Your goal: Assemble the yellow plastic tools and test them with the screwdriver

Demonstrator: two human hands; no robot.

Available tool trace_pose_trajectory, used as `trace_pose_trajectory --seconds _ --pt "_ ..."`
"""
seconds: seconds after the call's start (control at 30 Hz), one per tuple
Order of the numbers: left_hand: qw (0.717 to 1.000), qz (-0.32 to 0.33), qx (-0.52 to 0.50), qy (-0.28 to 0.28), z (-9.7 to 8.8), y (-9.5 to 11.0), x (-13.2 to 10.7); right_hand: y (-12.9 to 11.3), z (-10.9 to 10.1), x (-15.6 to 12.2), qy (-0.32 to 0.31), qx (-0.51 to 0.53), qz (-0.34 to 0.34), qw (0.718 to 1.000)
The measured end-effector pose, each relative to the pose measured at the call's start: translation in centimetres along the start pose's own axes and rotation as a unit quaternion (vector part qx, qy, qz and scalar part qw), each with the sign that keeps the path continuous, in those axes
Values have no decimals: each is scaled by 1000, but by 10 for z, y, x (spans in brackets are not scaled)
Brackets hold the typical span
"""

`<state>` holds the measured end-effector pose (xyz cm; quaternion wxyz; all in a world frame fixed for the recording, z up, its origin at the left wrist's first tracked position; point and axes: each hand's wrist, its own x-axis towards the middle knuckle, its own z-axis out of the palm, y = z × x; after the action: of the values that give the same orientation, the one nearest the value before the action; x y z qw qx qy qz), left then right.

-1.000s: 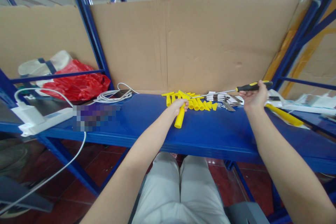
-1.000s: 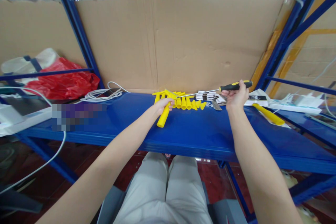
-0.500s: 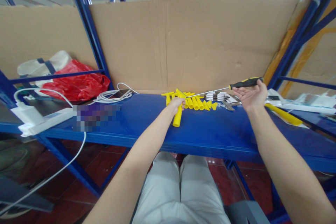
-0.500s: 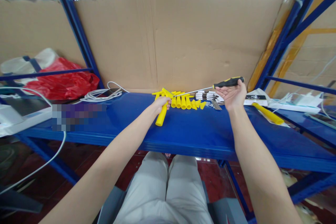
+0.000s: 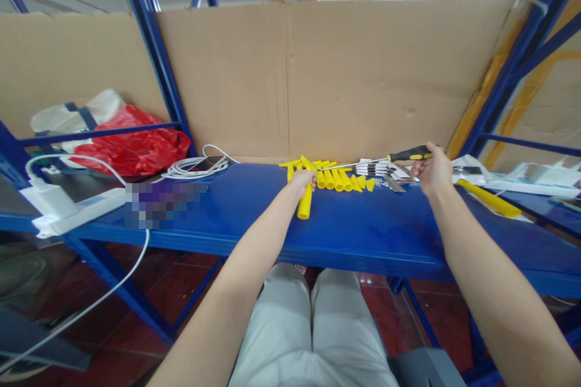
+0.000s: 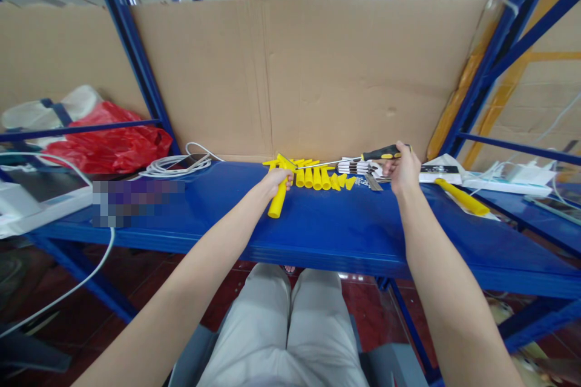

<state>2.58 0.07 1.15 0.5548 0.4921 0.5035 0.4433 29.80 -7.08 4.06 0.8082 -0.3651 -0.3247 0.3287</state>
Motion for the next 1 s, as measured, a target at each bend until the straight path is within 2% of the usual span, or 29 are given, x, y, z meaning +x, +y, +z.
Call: trace_pose_trajectory --seconds 0.1,0.33,0.47,0.6,0.73,1.0 --pt "1000 3 3 1 0 0 -1 -1 0 -2 30 -10 -8 999" --pt "1000 8 8 15 0 1 -4 -10 -6 2 -58 -17 67 996" --pt "999 18 9 36 -1 1 -6 -7 -4 3 -76 -52 62 994" --pt "999 19 22 42 -2 1 -6 -5 2 -2 -32 -32 31 998" --pt "998 27 37 39 -2 1 -5 -9 8 -10 12 -28 41 999" --pt "998 33 42 38 -2 0 -3 -9 -1 -2 10 -35 68 997"
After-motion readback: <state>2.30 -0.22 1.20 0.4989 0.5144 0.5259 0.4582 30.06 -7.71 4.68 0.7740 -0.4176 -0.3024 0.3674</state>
